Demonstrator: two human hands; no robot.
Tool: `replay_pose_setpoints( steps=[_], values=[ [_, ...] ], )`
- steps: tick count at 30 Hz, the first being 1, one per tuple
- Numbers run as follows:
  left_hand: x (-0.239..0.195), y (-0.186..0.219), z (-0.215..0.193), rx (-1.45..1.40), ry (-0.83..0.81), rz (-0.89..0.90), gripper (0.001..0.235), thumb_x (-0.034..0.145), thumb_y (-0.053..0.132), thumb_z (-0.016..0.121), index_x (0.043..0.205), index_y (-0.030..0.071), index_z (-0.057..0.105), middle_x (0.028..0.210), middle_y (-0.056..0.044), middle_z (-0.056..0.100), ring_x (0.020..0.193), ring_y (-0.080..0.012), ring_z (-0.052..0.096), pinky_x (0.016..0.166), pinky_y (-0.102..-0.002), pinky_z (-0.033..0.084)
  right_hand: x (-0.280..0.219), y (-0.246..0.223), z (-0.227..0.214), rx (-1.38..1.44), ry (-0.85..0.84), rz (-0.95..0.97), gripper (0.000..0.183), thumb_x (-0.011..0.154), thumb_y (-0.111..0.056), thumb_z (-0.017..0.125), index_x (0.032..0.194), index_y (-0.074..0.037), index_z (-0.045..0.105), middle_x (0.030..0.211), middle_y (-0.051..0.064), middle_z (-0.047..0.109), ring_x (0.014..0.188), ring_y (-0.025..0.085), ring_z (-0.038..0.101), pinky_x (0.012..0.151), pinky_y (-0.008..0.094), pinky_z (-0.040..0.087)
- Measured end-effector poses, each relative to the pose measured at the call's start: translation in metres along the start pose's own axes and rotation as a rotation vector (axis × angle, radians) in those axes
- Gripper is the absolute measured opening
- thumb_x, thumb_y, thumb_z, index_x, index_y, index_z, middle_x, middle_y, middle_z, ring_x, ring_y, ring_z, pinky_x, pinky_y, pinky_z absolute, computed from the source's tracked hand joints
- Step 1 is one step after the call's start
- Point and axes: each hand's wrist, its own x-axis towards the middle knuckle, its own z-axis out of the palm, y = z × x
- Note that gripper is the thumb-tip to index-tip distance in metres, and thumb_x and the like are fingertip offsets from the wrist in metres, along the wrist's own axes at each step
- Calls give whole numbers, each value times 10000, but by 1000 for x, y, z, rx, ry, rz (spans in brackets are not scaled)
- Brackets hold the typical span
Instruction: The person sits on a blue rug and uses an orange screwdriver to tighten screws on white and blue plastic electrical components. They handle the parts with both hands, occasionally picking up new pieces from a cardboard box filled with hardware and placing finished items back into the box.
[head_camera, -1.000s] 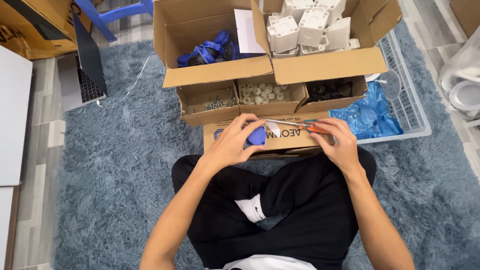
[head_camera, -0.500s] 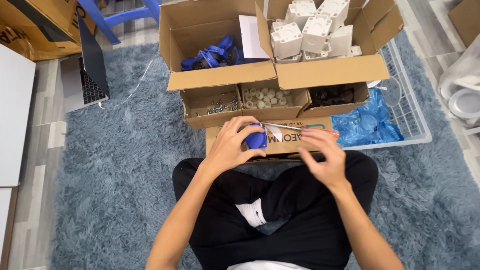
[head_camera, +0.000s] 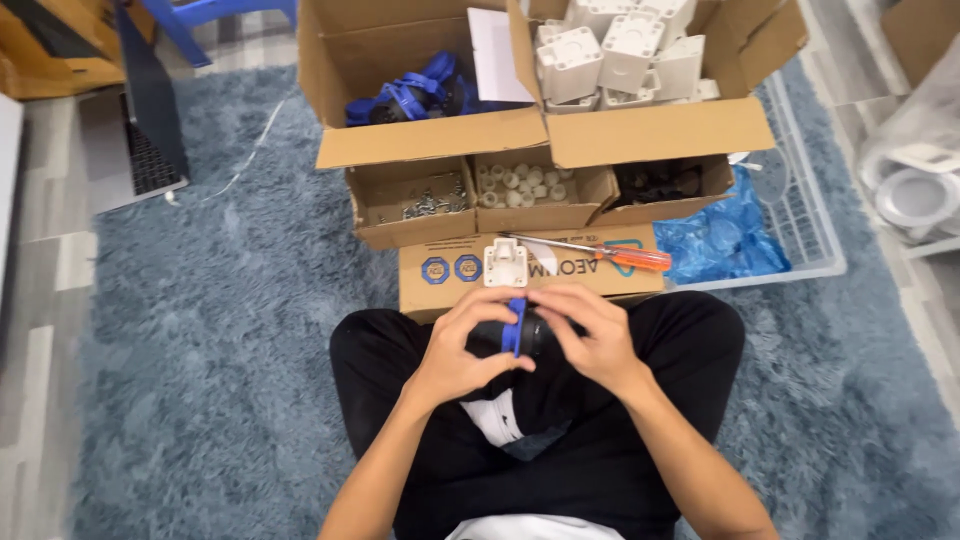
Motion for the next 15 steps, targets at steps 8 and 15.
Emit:
replay_pose_setpoints(
  steps=[8, 15],
  values=[
    [-22, -1, 6, -30, -10, -51, 487, 758, 236, 1015, 1117, 85, 725, 1342, -153, 771, 1235, -399, 751, 1063, -534, 584, -10, -6, -7, 65, -148, 79, 229, 973, 49, 731, 1150, -56, 832, 1010, 138, 795, 877, 317, 795, 808, 450, 647],
    [-31, 14, 7, 77, 76, 53, 528, 809, 151, 984, 1181, 83, 617, 1344, -183, 674, 1264, -344, 689, 1140, -462, 549, -20, -16, -26, 33, -222, -60, 219, 1019, 90, 637, 1172, -49, 710, 1067, 147, 671, 942, 277, 704, 871, 344, 583]
  ],
)
